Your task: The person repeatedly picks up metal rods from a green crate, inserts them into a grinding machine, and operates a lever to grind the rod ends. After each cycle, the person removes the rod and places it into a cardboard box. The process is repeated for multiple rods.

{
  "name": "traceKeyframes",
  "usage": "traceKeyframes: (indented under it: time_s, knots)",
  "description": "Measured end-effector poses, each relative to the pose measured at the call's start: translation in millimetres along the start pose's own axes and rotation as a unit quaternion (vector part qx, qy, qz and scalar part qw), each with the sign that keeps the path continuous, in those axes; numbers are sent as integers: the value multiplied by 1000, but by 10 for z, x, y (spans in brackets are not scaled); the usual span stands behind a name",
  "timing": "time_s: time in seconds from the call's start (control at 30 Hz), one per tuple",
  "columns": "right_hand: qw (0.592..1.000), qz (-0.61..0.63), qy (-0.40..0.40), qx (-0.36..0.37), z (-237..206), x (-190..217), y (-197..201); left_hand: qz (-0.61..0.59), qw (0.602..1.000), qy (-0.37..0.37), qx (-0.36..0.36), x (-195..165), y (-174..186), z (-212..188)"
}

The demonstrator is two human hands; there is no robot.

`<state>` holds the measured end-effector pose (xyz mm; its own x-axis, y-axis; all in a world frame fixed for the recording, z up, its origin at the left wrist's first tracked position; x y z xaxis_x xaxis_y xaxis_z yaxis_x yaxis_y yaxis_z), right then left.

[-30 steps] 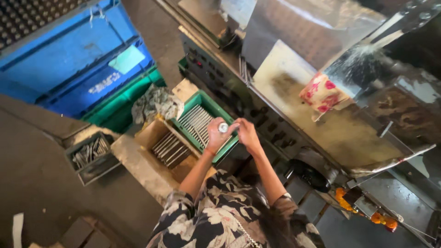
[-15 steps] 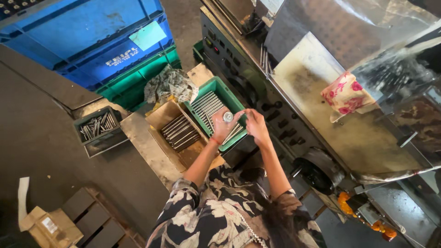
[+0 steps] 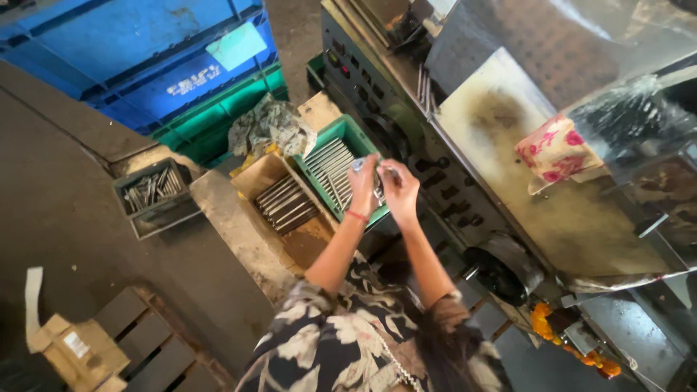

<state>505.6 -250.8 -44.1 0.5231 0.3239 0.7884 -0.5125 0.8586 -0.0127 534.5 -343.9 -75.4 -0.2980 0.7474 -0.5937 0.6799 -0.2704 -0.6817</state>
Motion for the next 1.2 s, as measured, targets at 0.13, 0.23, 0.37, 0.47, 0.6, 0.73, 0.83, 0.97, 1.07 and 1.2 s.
traceKeyframes:
  time_s: [0.13, 0.23, 0.37, 0.47, 0.6, 0.73, 0.83, 0.97, 1.07, 1.2]
  knots:
    - [986, -49, -146, -60, -9, -114, 133, 202, 973, -59, 99, -31, -27, -20]
    - [965, 31, -198, -170, 75, -116, 154, 412, 895, -98, 136, -18, 100, 62]
    - [945, 95, -151, -273, 207, 0, 399, 624, 771, -113, 63, 321, 300, 101]
    - [953, 54, -106, -278, 83, 155, 801, 746, 646, -154, 48, 387, 389, 235]
    - [955, -136, -94, -247, -477, 364, 1311, 810, 580, 73, 47, 287, 634, 447]
    - [924, -232, -165, -256, -1156, 501, 1672, 808, 558, -74, -172, 28, 658, 643]
    - [910, -248, -188, -274, -1567, 609, 1854, 738, 609, 34, -289, 68, 645, 740]
    - [888, -287, -189, -307, -1899, 799, 2019, 701, 611, 28, -368, 206, 588, 741]
    - [881, -306, -190, -308, -2019, 907, 2039, 662, 628, -30, -408, 244, 547, 746]
    - [883, -289, -198, -311, -2051, 957, 2008, 533, 740, 34, -409, 195, 600, 814]
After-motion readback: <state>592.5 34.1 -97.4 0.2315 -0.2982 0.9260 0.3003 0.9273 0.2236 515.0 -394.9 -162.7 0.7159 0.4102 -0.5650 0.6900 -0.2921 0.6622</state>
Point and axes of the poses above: each hand's wrist, its own z-axis towards the middle knuckle, its own y-axis out of the back of the hand, x = y × z, the point moved 2 cm from there along z, towards the middle knuckle, and after that the axes turned 8 degrees about y, right-handed, at the moved point
